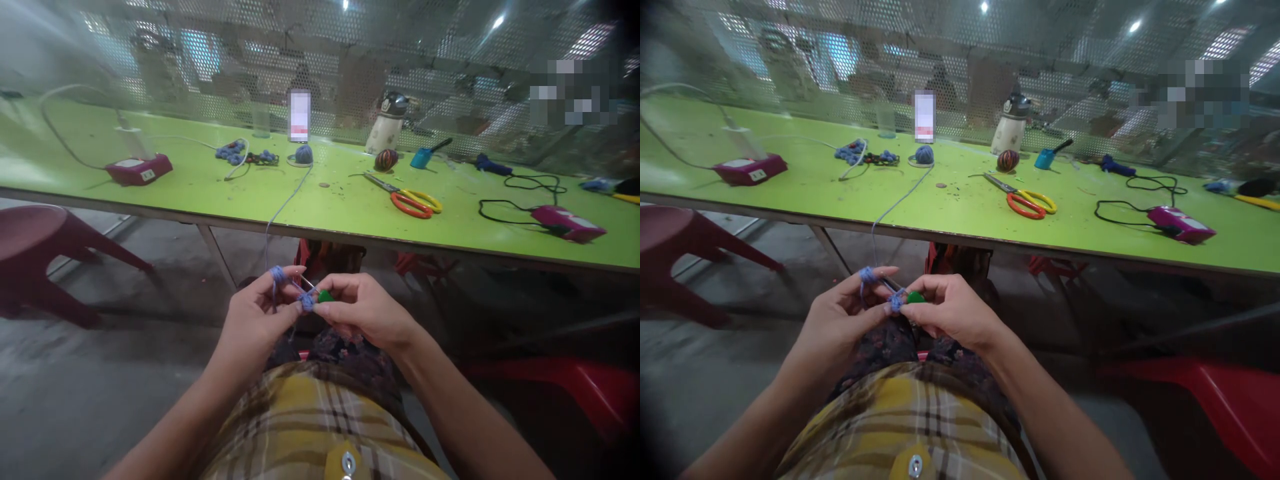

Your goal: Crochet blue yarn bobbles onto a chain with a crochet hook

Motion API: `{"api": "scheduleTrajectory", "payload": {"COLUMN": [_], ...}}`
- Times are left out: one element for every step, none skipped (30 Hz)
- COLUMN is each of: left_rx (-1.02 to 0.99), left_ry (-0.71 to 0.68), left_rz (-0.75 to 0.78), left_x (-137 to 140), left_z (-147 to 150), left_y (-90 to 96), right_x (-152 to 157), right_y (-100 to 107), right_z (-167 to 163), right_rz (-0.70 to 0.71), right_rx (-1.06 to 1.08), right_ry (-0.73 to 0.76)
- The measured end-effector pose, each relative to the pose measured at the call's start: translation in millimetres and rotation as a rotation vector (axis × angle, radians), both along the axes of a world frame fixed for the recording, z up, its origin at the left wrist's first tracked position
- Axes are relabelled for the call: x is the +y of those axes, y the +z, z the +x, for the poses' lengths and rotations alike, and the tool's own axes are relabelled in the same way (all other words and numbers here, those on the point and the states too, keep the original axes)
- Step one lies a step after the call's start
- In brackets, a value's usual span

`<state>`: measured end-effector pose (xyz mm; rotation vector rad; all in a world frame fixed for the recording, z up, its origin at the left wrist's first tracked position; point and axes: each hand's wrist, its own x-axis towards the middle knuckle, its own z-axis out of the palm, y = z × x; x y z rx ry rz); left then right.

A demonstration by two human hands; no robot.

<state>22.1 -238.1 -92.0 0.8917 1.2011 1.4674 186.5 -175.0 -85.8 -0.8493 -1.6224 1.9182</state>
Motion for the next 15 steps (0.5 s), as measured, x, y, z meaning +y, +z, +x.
{"api": "scheduleTrajectory", "payload": {"left_rx": [0.004, -0.005, -0.031, -0.072, -0.124, -0.184, -0.245, -0.302, -0.354, -0.400, -0.444, -0.483, -0.516, -0.543, -0.562], "left_ry": [0.000, -0.005, -0.019, -0.040, -0.069, -0.105, -0.139, -0.167, -0.187, -0.199, -0.204, -0.203, -0.202, -0.201, -0.202], "left_rz": [-0.005, -0.018, -0.035, -0.053, -0.067, -0.075, -0.081, -0.086, -0.093, -0.103, -0.117, -0.134, -0.151, -0.165, -0.178], "left_x": [-0.1, -0.2, -0.3, -0.3, -0.3, -0.1, 0.3, 0.7, 1.3, 1.9, 2.4, 3.0, 3.4, 3.7, 3.8], "left_z": [-0.5, -1.4, -2.4, -3.7, -4.9, -6.0, -6.7, -7.0, -6.8, -6.2, -5.1, -3.9, -2.6, -1.5, -0.7], "left_y": [0.2, 0.5, 0.9, 1.1, 1.3, 1.3, 1.2, 1.0, 0.7, 0.6, 0.4, 0.4, 0.4, 0.5, 0.4], "right_x": [-0.5, -0.8, -0.9, -0.9, -0.8, -0.7, -0.6, -0.5, -0.6, -0.9, -1.2, -1.6, -1.9, -2.3, -2.5], "right_y": [-0.1, -0.5, -1.1, -2.0, -3.0, -4.0, -4.8, -5.4, -5.8, -5.8, -5.6, -5.2, -4.8, -4.5, -4.3], "right_z": [-1.1, -2.0, -2.8, -3.4, -4.0, -4.5, -5.1, -5.7, -6.4, -7.1, -7.8, -8.4, -8.8, -9.0, -9.0], "right_rz": [-0.005, -0.017, -0.035, -0.057, -0.081, -0.108, -0.136, -0.162, -0.188, -0.211, -0.231, -0.247, -0.260, -0.271, -0.277], "right_rx": [-0.004, 0.000, 0.011, 0.026, 0.046, 0.069, 0.094, 0.119, 0.144, 0.166, 0.182, 0.192, 0.196, 0.194, 0.190], "right_ry": [-0.004, -0.008, -0.011, -0.012, -0.013, -0.012, -0.012, -0.011, -0.010, -0.007, -0.006, -0.005, -0.005, -0.005, -0.005]}}
